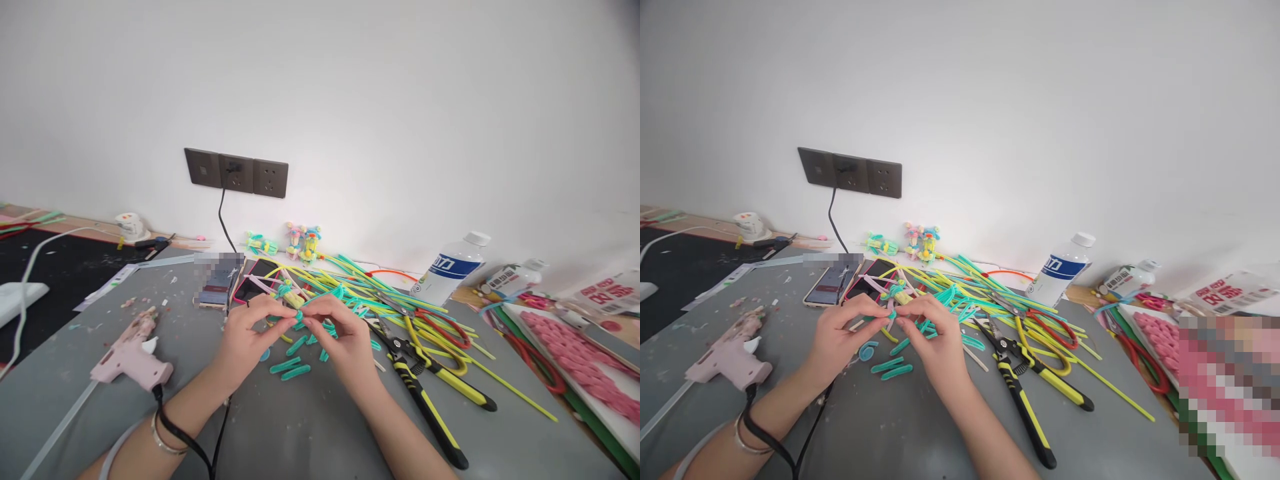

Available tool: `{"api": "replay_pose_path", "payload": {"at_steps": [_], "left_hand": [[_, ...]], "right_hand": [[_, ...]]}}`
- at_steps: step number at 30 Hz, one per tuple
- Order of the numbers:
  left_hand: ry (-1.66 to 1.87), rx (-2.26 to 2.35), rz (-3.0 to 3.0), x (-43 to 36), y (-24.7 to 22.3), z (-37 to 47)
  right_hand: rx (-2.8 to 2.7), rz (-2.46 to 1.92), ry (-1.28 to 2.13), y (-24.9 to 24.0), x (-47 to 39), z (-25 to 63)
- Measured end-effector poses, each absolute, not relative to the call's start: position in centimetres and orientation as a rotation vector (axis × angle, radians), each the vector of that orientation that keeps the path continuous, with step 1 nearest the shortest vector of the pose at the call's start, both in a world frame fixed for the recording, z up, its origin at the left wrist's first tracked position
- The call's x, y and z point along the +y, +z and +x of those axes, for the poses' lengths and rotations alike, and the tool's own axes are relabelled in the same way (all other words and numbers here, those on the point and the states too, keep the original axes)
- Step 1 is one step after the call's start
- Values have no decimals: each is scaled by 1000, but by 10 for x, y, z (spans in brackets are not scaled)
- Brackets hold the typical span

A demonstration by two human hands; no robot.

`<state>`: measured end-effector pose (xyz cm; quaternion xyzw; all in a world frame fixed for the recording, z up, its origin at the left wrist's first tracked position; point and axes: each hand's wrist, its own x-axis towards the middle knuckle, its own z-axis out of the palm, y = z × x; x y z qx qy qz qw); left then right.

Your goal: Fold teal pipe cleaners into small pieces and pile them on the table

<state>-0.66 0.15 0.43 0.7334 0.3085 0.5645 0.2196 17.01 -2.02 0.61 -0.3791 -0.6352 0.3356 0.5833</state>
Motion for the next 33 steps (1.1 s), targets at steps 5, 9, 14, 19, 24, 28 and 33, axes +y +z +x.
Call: {"api": "replay_pose_path", "payload": {"at_steps": [5, 9, 14, 19, 24, 28, 33], "left_hand": [[1532, 895, 2022, 0, 5, -5], [1497, 893, 2031, 1, 4, -6], [1481, 856, 2052, 2, 4, -9], [1476, 803, 2048, 2, 1, -9], [1514, 743, 2012, 3, -4, -8], [1403, 836, 1974, 1, 0, -9], [1228, 1028, 1772, -2, 6, -7]], "right_hand": [[-1496, -876, 752, 5, -20, 172], [-1510, -876, 737, 3, -19, 173], [-1552, -868, 740, 6, -18, 175], [-1597, -836, 742, 9, -17, 178], [-1596, -823, 815, 9, -15, 180], [-1607, -845, 871, 7, -15, 180], [-1636, -865, 929, 8, -15, 183]]}}
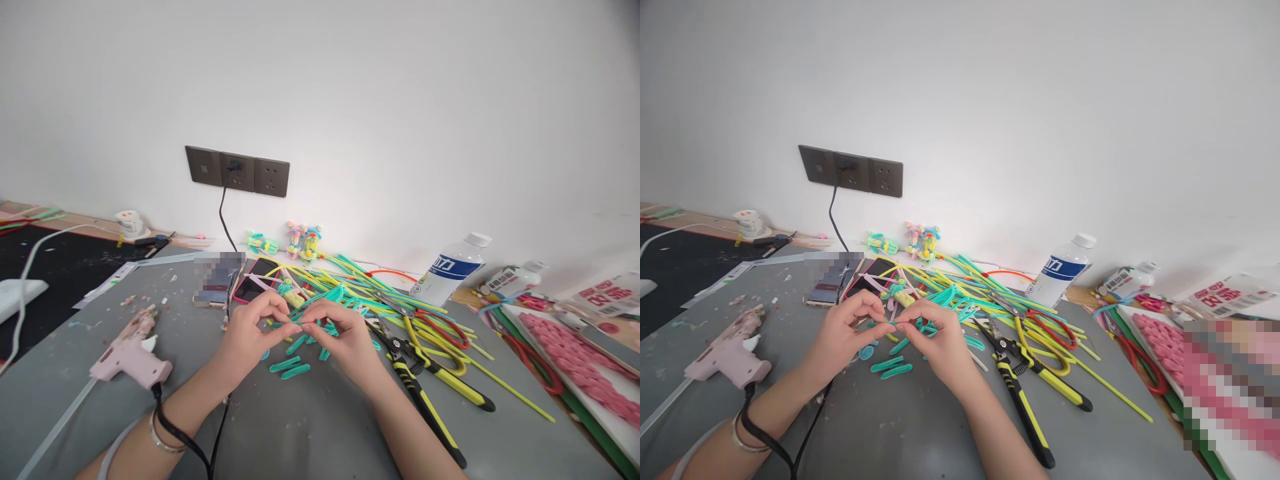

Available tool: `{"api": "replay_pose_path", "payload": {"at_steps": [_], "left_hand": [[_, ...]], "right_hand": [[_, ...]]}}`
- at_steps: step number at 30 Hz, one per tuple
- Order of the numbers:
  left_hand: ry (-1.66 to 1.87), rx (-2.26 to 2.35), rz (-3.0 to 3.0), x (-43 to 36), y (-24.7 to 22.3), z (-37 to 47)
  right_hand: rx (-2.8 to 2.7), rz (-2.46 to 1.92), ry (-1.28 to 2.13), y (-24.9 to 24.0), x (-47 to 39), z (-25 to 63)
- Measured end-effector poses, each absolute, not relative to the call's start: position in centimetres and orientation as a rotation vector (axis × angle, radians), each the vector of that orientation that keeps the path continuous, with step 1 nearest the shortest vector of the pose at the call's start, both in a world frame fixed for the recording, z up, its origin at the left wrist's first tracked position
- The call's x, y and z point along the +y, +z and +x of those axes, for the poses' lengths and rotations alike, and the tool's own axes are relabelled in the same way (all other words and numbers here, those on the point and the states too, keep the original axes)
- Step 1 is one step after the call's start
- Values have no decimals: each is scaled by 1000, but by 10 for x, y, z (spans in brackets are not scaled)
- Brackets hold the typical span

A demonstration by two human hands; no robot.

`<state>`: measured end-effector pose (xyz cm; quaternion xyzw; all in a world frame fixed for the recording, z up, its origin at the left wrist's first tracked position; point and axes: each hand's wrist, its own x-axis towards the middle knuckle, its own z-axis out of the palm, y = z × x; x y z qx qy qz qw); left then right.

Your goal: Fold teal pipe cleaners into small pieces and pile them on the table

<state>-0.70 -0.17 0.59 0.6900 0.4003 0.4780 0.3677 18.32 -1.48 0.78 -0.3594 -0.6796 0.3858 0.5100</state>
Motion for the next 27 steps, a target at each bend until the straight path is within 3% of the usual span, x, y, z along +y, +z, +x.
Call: {"api": "replay_pose_path", "payload": {"at_steps": [7, 16, 27], "left_hand": [[1084, 990, 1793, 2, 2, -6], [1025, 1231, 1964, 13, -4, -10], [950, 1209, 1966, 11, -4, -6]], "right_hand": [[-1760, -943, 926, 12, -14, 188], [-2174, -1240, 543, -3, -1, 204], [-2377, -1312, 465, -10, -8, 193]]}}
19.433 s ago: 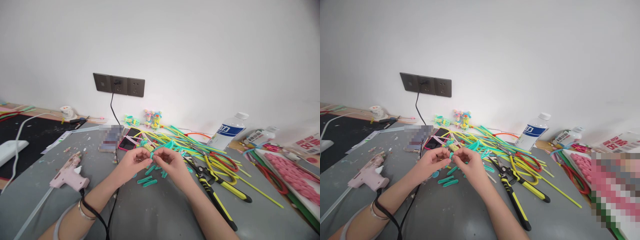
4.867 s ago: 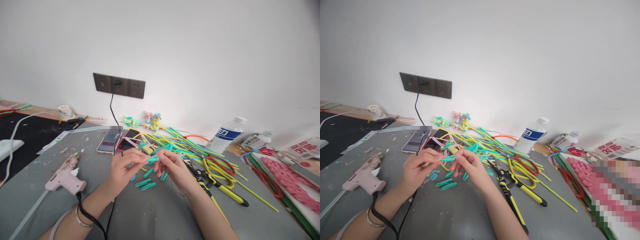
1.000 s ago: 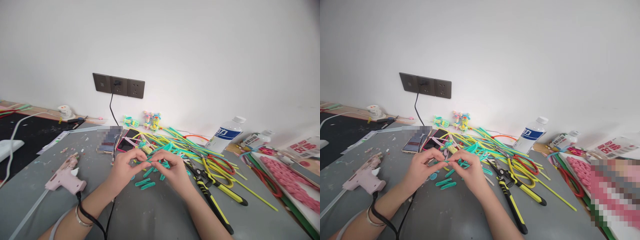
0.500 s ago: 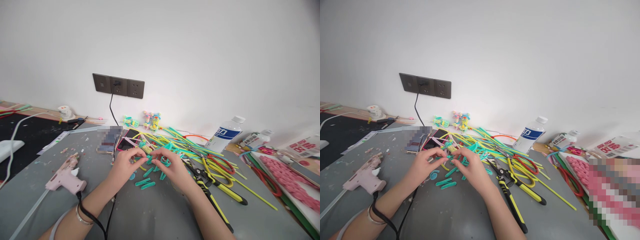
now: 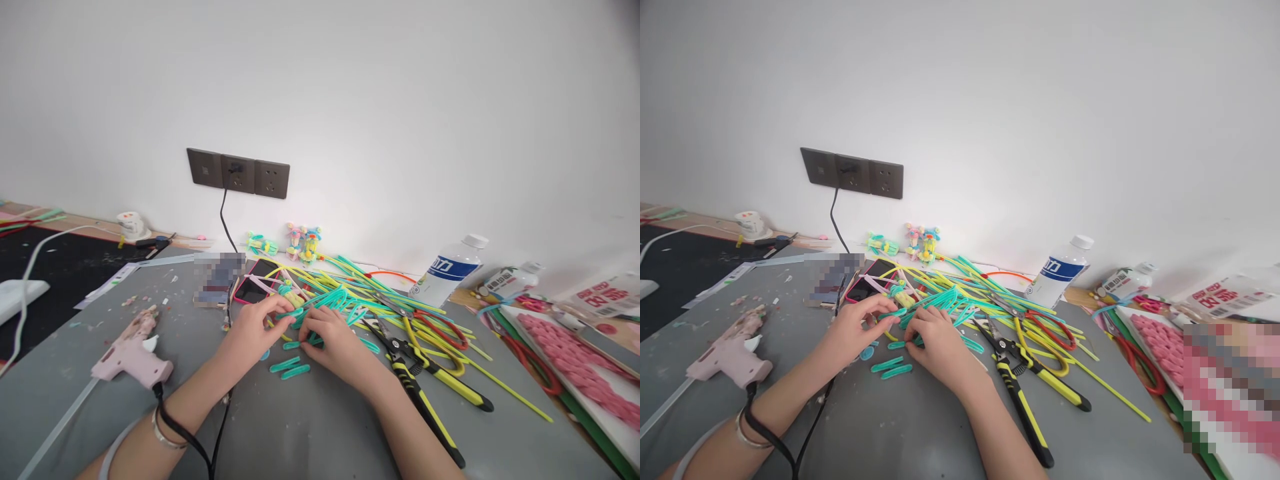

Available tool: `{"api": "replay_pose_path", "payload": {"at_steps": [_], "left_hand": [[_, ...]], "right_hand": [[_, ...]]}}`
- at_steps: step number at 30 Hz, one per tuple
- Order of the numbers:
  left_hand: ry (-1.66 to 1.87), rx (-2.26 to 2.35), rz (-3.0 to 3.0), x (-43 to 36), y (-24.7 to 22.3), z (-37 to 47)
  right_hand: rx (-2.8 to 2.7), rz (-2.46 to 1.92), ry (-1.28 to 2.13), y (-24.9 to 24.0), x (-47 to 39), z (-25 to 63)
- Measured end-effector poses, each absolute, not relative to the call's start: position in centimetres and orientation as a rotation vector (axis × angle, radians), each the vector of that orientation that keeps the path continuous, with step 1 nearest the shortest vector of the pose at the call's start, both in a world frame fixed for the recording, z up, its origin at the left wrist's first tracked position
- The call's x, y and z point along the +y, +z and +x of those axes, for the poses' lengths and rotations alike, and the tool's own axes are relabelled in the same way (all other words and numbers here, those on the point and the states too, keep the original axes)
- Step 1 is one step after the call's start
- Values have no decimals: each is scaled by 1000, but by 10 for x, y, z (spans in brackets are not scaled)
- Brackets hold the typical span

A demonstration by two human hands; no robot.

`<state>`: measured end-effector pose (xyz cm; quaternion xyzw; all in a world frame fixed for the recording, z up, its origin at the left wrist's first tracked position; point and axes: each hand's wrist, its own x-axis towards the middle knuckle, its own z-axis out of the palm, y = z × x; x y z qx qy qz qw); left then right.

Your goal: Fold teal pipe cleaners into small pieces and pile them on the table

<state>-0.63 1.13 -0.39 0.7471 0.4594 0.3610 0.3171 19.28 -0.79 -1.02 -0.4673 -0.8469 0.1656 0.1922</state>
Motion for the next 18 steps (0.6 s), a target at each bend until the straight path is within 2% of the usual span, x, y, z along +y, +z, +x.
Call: {"api": "replay_pose_path", "payload": {"at_steps": [8, 12, 18], "left_hand": [[924, 1209, 2001, 13, -5, -8], [919, 1111, 1947, 10, 0, -5], [909, 1120, 1970, 9, 3, -3]], "right_hand": [[-1931, -1099, 865, 7, -10, 195], [-1760, -1163, 870, 3, -7, 193], [-1810, -1198, 850, 1, -6, 189]]}}
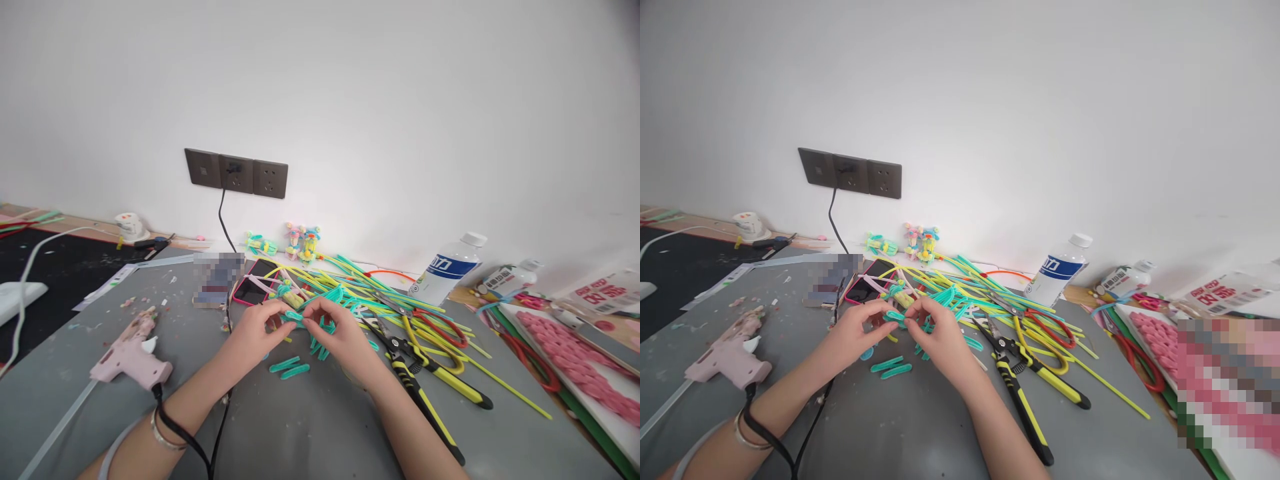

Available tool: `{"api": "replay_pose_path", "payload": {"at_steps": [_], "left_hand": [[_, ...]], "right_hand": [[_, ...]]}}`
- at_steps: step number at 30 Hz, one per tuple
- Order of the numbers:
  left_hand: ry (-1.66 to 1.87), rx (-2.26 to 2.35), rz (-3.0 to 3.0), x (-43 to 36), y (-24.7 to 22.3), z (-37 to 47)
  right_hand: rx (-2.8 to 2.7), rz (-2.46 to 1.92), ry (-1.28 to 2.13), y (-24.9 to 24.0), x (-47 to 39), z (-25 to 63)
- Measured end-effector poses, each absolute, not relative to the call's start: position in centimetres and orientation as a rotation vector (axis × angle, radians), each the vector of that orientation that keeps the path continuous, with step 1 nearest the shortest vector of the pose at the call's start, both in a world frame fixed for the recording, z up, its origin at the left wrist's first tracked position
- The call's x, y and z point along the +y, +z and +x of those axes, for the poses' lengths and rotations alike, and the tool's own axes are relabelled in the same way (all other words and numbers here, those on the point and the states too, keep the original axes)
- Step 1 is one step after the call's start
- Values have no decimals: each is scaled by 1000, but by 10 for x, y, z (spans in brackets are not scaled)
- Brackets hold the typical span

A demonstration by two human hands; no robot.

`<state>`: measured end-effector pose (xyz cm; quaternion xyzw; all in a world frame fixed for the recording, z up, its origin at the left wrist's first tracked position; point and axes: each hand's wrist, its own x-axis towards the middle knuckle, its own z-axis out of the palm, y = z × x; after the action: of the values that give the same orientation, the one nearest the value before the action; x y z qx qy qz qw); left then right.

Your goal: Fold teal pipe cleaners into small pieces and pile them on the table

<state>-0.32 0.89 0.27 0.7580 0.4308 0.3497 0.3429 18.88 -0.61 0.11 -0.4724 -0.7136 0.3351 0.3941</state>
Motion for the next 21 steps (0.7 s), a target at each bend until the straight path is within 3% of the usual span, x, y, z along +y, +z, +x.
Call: {"api": "replay_pose_path", "payload": {"at_steps": [11, 18, 21], "left_hand": [[907, 1116, 1898, 6, 7, -4], [876, 1127, 1899, 7, 4, -6], [879, 1135, 1907, 7, 3, -6]], "right_hand": [[-1818, -1197, 832, 4, -6, 192], [-1837, -1371, 571, 3, 8, 231], [-2043, -1338, 705, 0, 6, 238]]}}
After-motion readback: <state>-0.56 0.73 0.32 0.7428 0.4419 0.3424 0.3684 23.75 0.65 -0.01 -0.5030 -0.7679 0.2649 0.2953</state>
